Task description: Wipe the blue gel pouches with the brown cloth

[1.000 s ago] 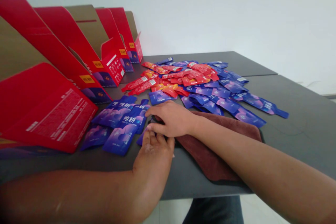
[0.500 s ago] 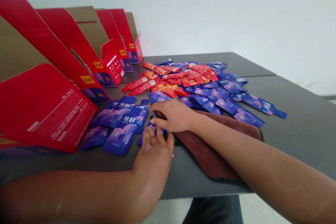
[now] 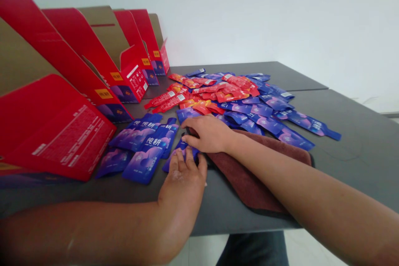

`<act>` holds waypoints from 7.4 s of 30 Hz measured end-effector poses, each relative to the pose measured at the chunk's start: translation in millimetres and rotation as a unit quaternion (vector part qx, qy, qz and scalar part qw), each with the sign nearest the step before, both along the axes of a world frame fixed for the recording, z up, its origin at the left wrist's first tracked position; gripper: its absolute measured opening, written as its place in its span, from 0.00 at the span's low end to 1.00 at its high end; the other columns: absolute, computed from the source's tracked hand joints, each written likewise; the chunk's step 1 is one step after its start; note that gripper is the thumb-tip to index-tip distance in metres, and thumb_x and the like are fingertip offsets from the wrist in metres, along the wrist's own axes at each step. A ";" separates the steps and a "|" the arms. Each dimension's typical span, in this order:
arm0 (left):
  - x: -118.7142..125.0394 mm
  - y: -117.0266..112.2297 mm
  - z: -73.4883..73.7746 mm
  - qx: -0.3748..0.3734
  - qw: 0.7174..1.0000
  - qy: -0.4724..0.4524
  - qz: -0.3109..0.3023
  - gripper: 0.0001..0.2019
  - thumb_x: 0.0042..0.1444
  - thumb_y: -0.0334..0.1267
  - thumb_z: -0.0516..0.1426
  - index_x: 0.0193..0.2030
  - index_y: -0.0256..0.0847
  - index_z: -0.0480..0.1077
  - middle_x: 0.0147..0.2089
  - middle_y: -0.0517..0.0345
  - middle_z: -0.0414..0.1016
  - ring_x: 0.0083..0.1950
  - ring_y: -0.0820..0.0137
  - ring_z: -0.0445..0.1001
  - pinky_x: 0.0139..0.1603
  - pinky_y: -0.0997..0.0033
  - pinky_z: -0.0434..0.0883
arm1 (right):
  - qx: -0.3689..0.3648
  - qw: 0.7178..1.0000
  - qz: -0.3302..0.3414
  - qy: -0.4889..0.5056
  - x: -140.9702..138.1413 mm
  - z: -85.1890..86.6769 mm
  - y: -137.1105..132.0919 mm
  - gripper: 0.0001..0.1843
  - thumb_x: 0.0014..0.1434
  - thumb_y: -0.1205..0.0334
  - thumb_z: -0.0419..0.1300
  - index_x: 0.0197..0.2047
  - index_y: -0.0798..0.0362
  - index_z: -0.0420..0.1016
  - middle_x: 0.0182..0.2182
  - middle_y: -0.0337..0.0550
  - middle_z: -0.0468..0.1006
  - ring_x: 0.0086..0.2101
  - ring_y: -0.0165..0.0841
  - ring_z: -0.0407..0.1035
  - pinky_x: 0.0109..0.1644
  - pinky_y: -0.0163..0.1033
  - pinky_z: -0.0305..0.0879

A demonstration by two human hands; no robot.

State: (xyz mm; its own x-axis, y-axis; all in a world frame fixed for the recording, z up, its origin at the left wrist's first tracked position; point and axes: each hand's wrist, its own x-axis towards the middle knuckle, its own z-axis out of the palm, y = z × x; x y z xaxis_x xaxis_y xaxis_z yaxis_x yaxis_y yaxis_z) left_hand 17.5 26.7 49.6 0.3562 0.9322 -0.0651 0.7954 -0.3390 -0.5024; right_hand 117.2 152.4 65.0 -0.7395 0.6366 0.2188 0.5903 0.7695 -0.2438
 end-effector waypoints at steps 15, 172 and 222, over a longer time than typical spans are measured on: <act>-0.1 0.0 -0.1 0.006 1.000 0.006 -0.005 0.25 0.60 0.26 0.44 0.65 0.30 0.59 0.60 0.28 0.68 0.58 0.52 0.71 0.61 0.50 0.67 | -0.004 1.000 -0.014 -0.003 -1.5 -0.4 -0.6 0.20 0.61 0.56 0.55 0.54 0.56 0.72 0.39 0.48 0.79 0.39 0.37 0.72 0.44 0.42 0.63; 0.0 -1.0 0.3 0.008 1.000 -0.023 -0.002 0.24 0.60 0.26 0.46 0.63 0.34 0.63 0.60 0.31 0.69 0.58 0.52 0.72 0.60 0.49 0.68 | 0.014 0.999 -0.041 -0.017 1.8 -0.5 2.7 0.21 0.63 0.53 0.53 0.55 0.55 0.70 0.41 0.50 0.79 0.42 0.41 0.72 0.47 0.44 0.62; 1.3 -1.0 -0.1 0.027 1.000 -0.011 0.000 0.24 0.59 0.25 0.46 0.63 0.28 0.62 0.58 0.26 0.71 0.57 0.50 0.73 0.58 0.52 0.70 | -0.008 1.000 0.026 0.000 -5.0 0.6 -7.3 0.21 0.62 0.55 0.55 0.55 0.55 0.71 0.42 0.50 0.79 0.44 0.41 0.72 0.50 0.47 0.62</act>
